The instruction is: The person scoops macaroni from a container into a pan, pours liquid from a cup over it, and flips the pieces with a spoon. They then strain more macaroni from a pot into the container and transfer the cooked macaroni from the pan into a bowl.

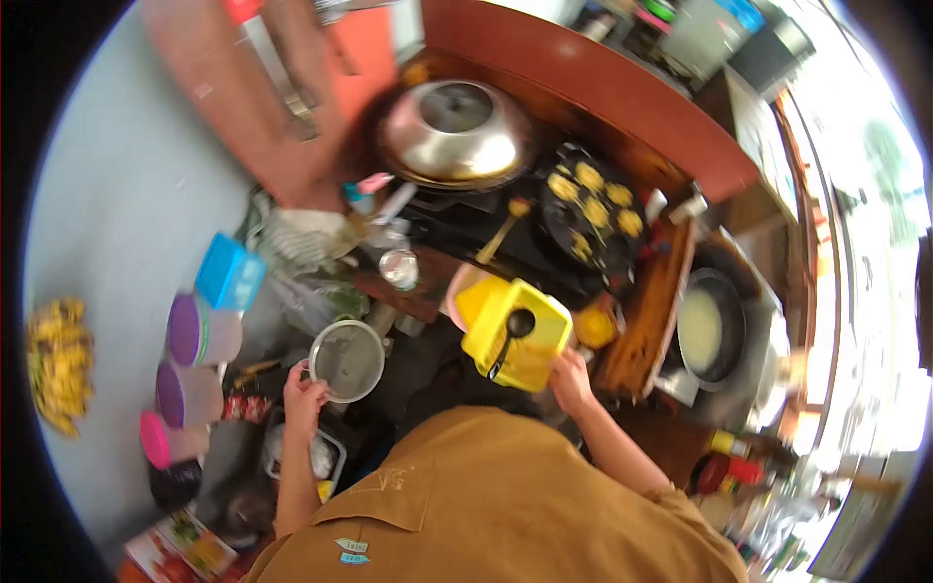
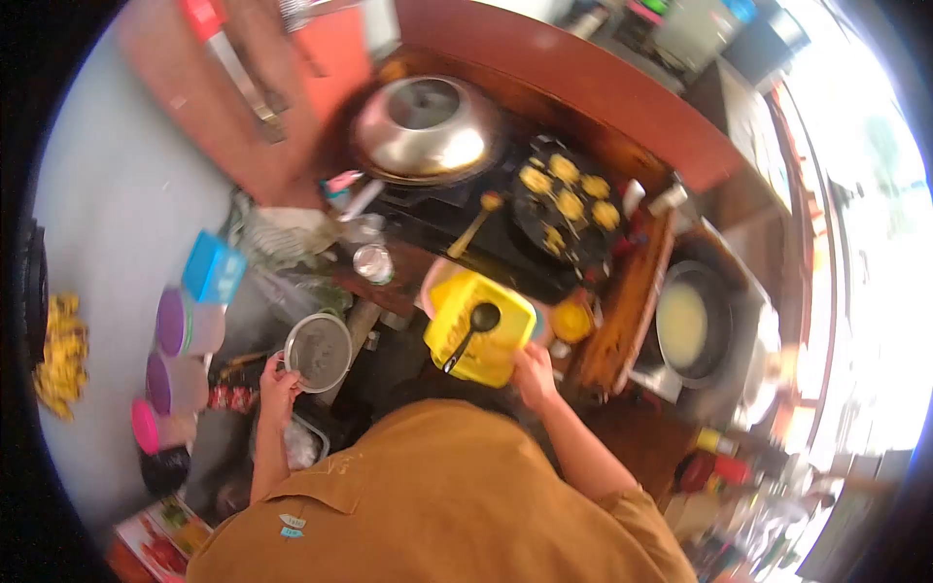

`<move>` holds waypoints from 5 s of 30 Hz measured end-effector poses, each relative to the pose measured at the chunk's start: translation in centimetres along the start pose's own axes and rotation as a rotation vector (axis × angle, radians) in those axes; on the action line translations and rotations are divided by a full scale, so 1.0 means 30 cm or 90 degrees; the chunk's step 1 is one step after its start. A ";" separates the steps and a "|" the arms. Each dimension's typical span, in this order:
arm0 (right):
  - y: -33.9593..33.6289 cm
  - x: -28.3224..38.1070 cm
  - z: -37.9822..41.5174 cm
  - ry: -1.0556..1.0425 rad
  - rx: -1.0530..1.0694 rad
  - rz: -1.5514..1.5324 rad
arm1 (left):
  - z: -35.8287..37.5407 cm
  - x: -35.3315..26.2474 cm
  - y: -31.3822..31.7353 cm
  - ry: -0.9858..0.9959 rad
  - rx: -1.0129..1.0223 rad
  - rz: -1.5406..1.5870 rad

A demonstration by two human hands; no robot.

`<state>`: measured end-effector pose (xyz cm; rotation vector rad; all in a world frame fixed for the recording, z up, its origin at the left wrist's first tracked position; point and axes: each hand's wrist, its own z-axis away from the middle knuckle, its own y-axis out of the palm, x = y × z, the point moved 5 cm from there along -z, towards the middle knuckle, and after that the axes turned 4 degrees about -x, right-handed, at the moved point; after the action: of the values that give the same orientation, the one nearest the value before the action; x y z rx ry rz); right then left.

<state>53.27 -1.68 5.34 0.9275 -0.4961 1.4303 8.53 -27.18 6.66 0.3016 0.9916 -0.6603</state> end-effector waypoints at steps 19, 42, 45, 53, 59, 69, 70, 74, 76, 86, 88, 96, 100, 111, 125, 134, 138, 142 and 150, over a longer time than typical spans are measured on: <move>-0.529 0.201 0.730 -0.215 -0.353 -0.148 | 0.404 -0.671 2.069 0.584 0.708 -0.294; -1.448 -0.156 1.135 -0.164 -0.522 -0.235 | 0.817 0.343 2.954 0.688 0.462 -0.745; -1.474 -0.147 1.117 -0.168 -0.500 -0.241 | 0.768 0.396 2.992 0.627 0.481 -0.692; -1.485 -0.176 1.067 -0.168 -0.471 -0.192 | 0.735 0.389 3.011 0.605 0.522 -0.685; -1.455 -0.177 0.990 -0.147 -0.478 -0.265 | 0.774 0.353 2.988 0.629 0.571 -0.699; -1.441 -0.115 0.846 -0.178 -0.502 -0.325 | 0.819 0.237 2.935 0.675 0.582 -0.538; -1.448 -0.118 0.833 -0.173 -0.513 -0.319 | 0.782 0.249 2.953 0.669 0.615 -0.485; -1.451 -0.105 0.809 -0.198 -0.494 -0.350 | 0.748 0.216 2.954 0.650 0.577 -0.454; -1.464 -0.107 0.818 -0.224 -0.474 -0.370 | 0.770 0.191 2.939 0.621 0.595 -0.468; -1.448 0.070 0.751 -0.276 -0.338 -0.442 | 0.772 0.162 2.920 0.623 0.576 -0.436; -1.457 0.072 0.734 -0.284 -0.318 -0.433 | 0.781 0.145 2.914 0.612 0.565 -0.430; -1.453 0.114 0.656 -0.293 -0.291 -0.442 | 0.797 0.122 2.920 0.675 0.626 -0.417; -1.448 0.141 0.622 -0.299 -0.281 -0.413 | 0.836 0.074 2.890 0.815 0.598 -0.386; -1.451 0.209 0.525 -0.308 -0.263 -0.385 | 0.817 -0.061 2.807 0.744 0.558 -0.333; -1.508 0.190 0.518 -0.282 -0.321 -0.365 | 0.802 0.029 2.742 0.502 0.497 -0.282; -1.538 0.189 0.565 -0.286 -0.350 -0.391 | 0.823 0.126 2.760 0.546 0.565 -0.337; -1.546 0.196 0.580 -0.334 -0.326 -0.424 | 0.850 0.119 2.754 0.563 0.570 -0.333; -1.547 0.208 0.595 -0.365 -0.324 -0.434 | 0.845 0.115 2.747 0.556 0.529 -0.255; -1.566 0.211 0.552 -0.297 -0.387 -0.361 | 0.854 0.077 2.753 0.644 0.519 -0.258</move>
<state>103.22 -5.62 8.53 0.8039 -0.8712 0.4894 79.30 22.07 13.51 1.2587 1.7284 -1.3307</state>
